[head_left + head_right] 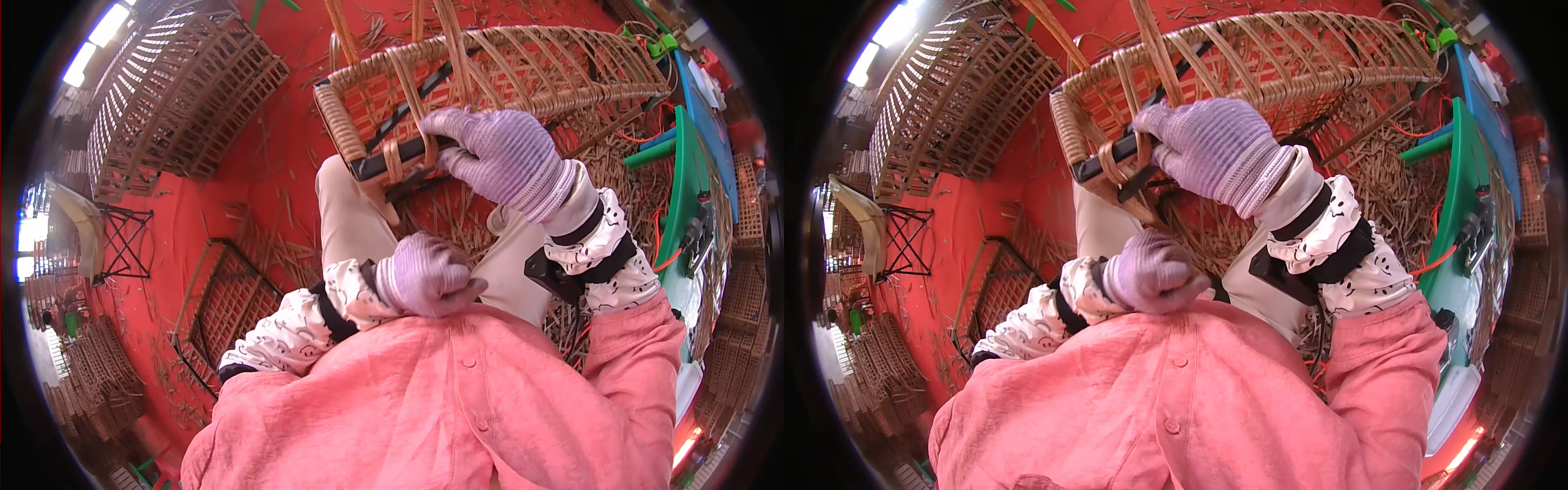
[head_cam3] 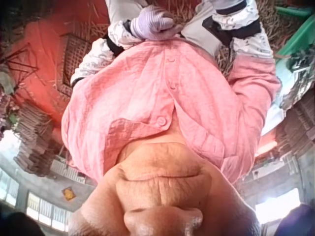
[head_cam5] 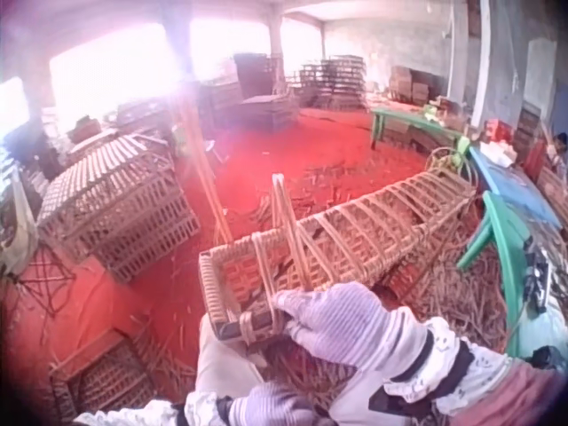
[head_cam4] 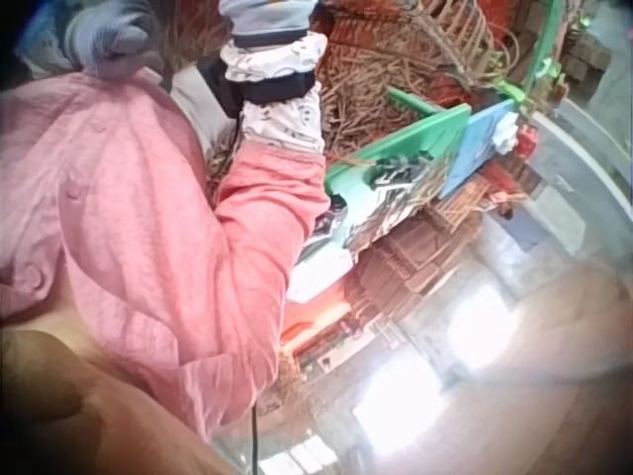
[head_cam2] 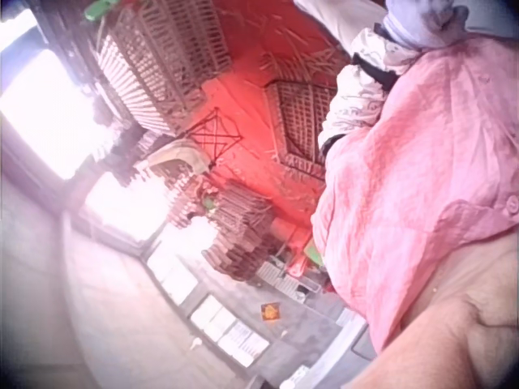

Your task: Assembling a bamboo or wicker frame by weaving and stapling strips.

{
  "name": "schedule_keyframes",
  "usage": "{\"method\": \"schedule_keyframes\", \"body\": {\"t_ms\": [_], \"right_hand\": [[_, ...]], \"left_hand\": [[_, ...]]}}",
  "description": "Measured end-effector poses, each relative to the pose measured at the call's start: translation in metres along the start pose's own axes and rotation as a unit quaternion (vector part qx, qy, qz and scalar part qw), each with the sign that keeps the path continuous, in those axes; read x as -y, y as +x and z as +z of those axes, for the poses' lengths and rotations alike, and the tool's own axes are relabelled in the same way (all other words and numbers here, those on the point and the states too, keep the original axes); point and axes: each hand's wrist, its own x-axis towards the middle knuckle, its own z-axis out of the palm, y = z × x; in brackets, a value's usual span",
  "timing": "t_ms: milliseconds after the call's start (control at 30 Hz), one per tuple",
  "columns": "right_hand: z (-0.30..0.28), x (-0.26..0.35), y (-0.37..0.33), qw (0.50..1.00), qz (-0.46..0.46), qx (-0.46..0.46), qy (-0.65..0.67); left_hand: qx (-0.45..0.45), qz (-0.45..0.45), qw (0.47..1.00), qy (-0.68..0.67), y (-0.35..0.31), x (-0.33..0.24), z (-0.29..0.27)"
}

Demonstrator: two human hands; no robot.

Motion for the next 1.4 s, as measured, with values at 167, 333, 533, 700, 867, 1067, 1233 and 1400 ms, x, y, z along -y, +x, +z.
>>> {"method": "schedule_keyframes", "body": {"t_ms": [167, 333, 533, 700, 867, 1067, 1233, 1400], "right_hand": [[0.008, -0.001, -0.009, 0.999, -0.003, -0.050, 0.014], [0.001, 0.008, -0.011, 0.999, 0.019, -0.028, 0.024], [-0.003, 0.011, -0.011, 0.997, 0.066, -0.009, 0.038], [-0.036, 0.018, 0.012, 0.896, 0.290, 0.161, 0.296], [-0.029, 0.016, 0.041, 0.880, 0.349, 0.182, 0.266], [-0.031, 0.018, 0.033, 0.878, 0.343, 0.195, 0.270], [-0.032, 0.017, 0.021, 0.912, 0.291, 0.184, 0.224], [-0.021, 0.027, -0.010, 0.987, 0.077, -0.018, -0.137]], "left_hand": [[-0.138, 0.014, 0.980, 0.144, 0.014, -0.011, -0.080], [-0.079, -0.089, 0.956, 0.268, 0.048, -0.007, -0.111], [0.027, -0.154, 0.966, 0.207, 0.048, 0.008, -0.106], [0.005, -0.221, 0.970, 0.100, 0.044, 0.019, -0.101], [-0.179, -0.179, 0.967, 0.004, 0.040, 0.024, -0.082], [-0.252, -0.267, 0.930, -0.034, 0.068, 0.006, -0.081], [-0.293, -0.269, 0.913, -0.090, 0.065, 0.016, -0.073], [-0.294, -0.258, 0.917, -0.072, 0.058, 0.012, -0.071]]}}
